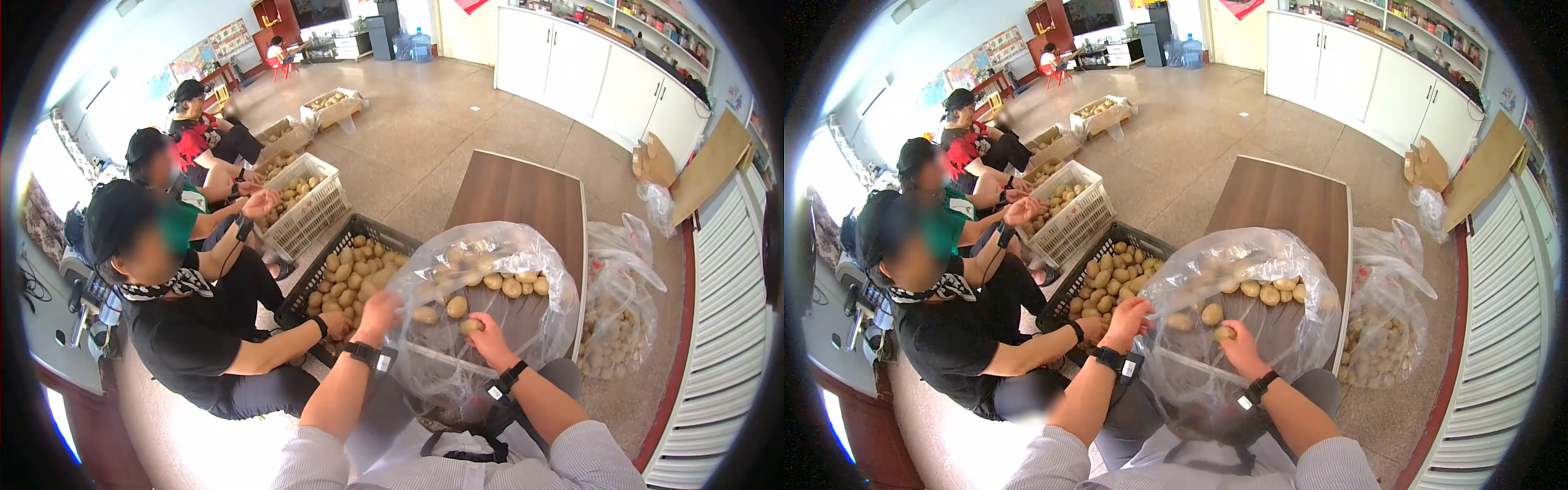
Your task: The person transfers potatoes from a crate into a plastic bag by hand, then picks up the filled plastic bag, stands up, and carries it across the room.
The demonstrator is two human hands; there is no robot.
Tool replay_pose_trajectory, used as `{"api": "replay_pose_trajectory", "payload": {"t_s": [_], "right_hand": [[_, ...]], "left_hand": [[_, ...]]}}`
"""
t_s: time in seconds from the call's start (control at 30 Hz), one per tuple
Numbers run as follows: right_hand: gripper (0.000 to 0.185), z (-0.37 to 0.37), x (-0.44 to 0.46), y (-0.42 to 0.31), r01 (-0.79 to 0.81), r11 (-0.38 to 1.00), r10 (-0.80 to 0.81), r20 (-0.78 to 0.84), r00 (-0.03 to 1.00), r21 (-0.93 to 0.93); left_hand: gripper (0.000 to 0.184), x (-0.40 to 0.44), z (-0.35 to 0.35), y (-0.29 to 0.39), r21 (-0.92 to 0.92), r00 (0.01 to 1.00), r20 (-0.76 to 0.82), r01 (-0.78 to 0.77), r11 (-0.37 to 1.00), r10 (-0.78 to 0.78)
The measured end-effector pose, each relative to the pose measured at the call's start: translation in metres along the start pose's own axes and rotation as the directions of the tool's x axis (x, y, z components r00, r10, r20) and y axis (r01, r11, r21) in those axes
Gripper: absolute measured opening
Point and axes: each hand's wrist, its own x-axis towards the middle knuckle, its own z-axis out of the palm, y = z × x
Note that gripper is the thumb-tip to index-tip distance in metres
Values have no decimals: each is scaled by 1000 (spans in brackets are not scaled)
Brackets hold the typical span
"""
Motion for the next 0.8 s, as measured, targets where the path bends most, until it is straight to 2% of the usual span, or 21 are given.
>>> {"api": "replay_pose_trajectory", "payload": {"t_s": [0.03,0.07,0.1,0.17,0.2,0.27,0.3,0.4,0.43,0.47,0.5,0.53,0.6,0.63,0.67,0.7,0.73,0.77,0.8], "right_hand": [[40,6,-1,-11,0,990,-11,83,996,138],[42,13,-6,-21,-15,962,-31,165,986,273],[42,19,-12,-33,-22,962,-27,173,985,273],[44,31,-15,-59,-65,899,-49,245,968,434],[44,37,-12,-63,-59,900,-60,257,965,433],[47,48,-9,-69,-78,883,-69,291,954,464],[47,53,-10,-71,-83,885,-70,307,949,458],[42,63,-11,-79,-33,906,-100,290,952,422],[37,61,-13,-83,210,957,-249,190,950,201],[33,59,-16,-86,425,904,-416,128,900,-53],[32,63,-11,-66,298,944,-311,81,947,145],[32,60,-10,-54,308,943,-321,101,942,126],[36,50,-14,-34,381,897,-383,38,923,-222],[41,43,-19,-24,454,825,-462,63,885,-337],[41,38,-28,-13,454,825,-460,67,886,-336],[46,32,-36,-1,406,804,-416,78,906,-434],[51,28,-43,7,358,771,-374,81,924,-527],[51,23,-51,17,360,770,-376,81,923,-526],[57,18,-59,22,365,683,-391,105,914,-632]], "left_hand": [[40,-5,8,3,64,993,107,40,997,-46],[40,-11,14,5,64,993,102,48,997,-54],[44,-15,19,6,121,981,170,75,990,-95],[53,-12,21,3,182,943,288,119,976,-169],[53,-13,23,2,177,948,275,112,978,-158],[55,-15,28,1,64,896,414,146,987,-160],[55,-18,28,2,54,903,400,147,988,-157],[45,-19,24,11,0,813,556,206,978,-172],[42,-9,20,2,5,811,566,177,984,-149],[42,1,15,-7,-25,824,555,158,987,-118],[41,3,13,-9,-49,834,541,164,985,-112],[41,3,12,-10,-68,840,531,178,982,-116],[34,2,6,-5,-113,872,477,188,976,-113],[32,6,1,-7,-211,904,421,175,962,-72],[29,9,-4,-10,-303,931,362,158,940,-40],[26,6,-8,-2,-320,959,279,148,936,-57],[26,10,-15,-6,-320,960,277,143,937,-52],[25,14,-23,-11,-471,975,224,112,875,-4],[24,23,-31,-18,-608,986,164,70,791,39]]}}
